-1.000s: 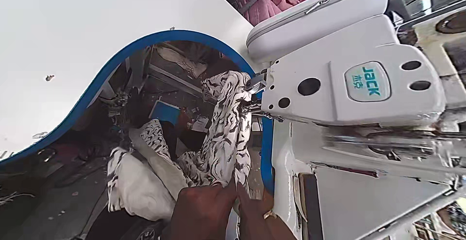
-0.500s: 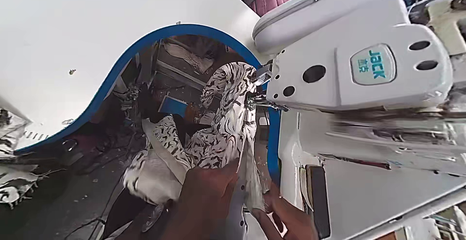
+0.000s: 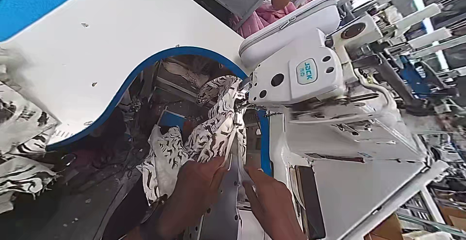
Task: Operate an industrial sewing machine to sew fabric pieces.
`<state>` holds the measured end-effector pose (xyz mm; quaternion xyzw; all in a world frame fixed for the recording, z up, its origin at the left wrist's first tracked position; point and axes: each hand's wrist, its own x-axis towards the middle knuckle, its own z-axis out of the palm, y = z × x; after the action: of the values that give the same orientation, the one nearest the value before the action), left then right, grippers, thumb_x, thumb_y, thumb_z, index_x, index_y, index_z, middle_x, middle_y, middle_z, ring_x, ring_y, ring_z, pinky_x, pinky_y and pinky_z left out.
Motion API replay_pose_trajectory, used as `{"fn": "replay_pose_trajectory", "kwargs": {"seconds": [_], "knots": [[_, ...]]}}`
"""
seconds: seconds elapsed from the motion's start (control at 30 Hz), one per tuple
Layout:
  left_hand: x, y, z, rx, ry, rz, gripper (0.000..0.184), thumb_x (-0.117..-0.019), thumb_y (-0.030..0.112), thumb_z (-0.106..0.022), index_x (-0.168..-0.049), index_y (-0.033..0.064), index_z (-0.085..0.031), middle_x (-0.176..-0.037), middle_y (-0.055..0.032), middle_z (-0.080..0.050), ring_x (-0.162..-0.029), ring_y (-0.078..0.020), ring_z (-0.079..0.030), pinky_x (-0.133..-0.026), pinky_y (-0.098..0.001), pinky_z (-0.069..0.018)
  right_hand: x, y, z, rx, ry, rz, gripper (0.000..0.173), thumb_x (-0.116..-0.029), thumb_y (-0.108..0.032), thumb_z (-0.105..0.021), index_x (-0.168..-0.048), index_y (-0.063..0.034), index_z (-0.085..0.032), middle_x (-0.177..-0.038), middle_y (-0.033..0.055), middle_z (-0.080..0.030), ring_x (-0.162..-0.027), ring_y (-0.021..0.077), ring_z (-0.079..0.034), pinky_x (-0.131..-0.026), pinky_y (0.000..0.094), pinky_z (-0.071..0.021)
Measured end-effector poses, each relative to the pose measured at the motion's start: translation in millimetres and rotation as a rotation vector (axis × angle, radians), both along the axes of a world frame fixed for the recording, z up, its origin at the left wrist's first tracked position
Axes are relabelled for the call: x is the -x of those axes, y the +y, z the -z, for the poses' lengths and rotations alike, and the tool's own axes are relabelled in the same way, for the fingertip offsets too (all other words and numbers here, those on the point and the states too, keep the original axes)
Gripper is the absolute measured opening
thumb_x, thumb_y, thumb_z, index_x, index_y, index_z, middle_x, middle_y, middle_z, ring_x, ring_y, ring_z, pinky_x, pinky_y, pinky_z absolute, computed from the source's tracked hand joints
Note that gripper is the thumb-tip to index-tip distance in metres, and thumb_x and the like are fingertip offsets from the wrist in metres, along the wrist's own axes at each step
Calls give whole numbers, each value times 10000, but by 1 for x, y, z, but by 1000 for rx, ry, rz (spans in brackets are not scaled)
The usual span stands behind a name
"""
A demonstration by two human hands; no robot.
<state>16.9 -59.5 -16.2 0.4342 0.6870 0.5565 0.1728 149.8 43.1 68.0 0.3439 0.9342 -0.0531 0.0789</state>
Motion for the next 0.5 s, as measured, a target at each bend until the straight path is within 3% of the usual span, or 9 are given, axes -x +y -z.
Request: {"fn": "replay_pose_trajectory", "kwargs": {"seconds": [0.07,0.13,0.2,0.23,0.3,0.4,0.5], "knots": [[6,-13,4,18,-34,97,276,-989,215,-570,-1092,21,-738,-649,-66,-663,-524,-178,-623,-505,-360,-514,-17,30,16,281,-154,28,210,-909,-69,-685,-1067,66,-714,-920,270,-712,-867,479,-698,-755,655,-523],[8,-19,-2,14,-13,158,312,-990,201,-571,-1168,-1,-728,-660,-83,-665,-526,-190,-609,-523,-368,-505,-33,58,31,428,-85,-120,196,-935,-108,-674,-967,78,-728,-871,252,-707,-858,431,-696,-802,628,-528],[4,-18,-6,4,20,177,340,-973,180,-569,-1213,-15,-711,-620,-84,-630,-491,-209,-580,-494,-391,-486,-29,41,-2,228,58,-374,181,-899,-120,-656,-815,22,-729,-707,169,-680,-703,365,-697,-672,556,-543],[1,-16,-6,12,10,181,341,-969,168,-581,-1230,-15,-704,-633,-93,-644,-502,-224,-600,-505,-411,-502,-22,18,-20,46,116,-466,198,-885,-162,-618,-743,-41,-687,-622,102,-629,-604,297,-663,-580,464,-521],[-7,-15,0,16,-44,186,318,-974,156,-581,-1216,-7,-710,-656,-92,-663,-520,-216,-614,-522,-409,-513,-18,-26,-35,3,111,-453,187,-913,-136,-626,-765,-49,-701,-619,90,-645,-594,275,-670,-598,433,-530],[4,7,1,-23,-58,137,310,-977,155,-559,-1176,-4,-737,-637,-104,-661,-522,-238,-623,-522,-431,-506,-15,-35,-25,118,25,-350,147,-896,-110,-666,-813,0,-716,-680,145,-672,-651,330,-699,-632,500,-550],[8,11,-3,12,-49,189,328,-991,159,-560,-1219,-10,-726,-595,-104,-624,-502,-258,-595,-524,-446,-494,-7,-38,-53,29,8,-287,237,-942,-145,-612,-763,-8,-683,-587,124,-609,-532,286,-641,-475,421,-489]]}}
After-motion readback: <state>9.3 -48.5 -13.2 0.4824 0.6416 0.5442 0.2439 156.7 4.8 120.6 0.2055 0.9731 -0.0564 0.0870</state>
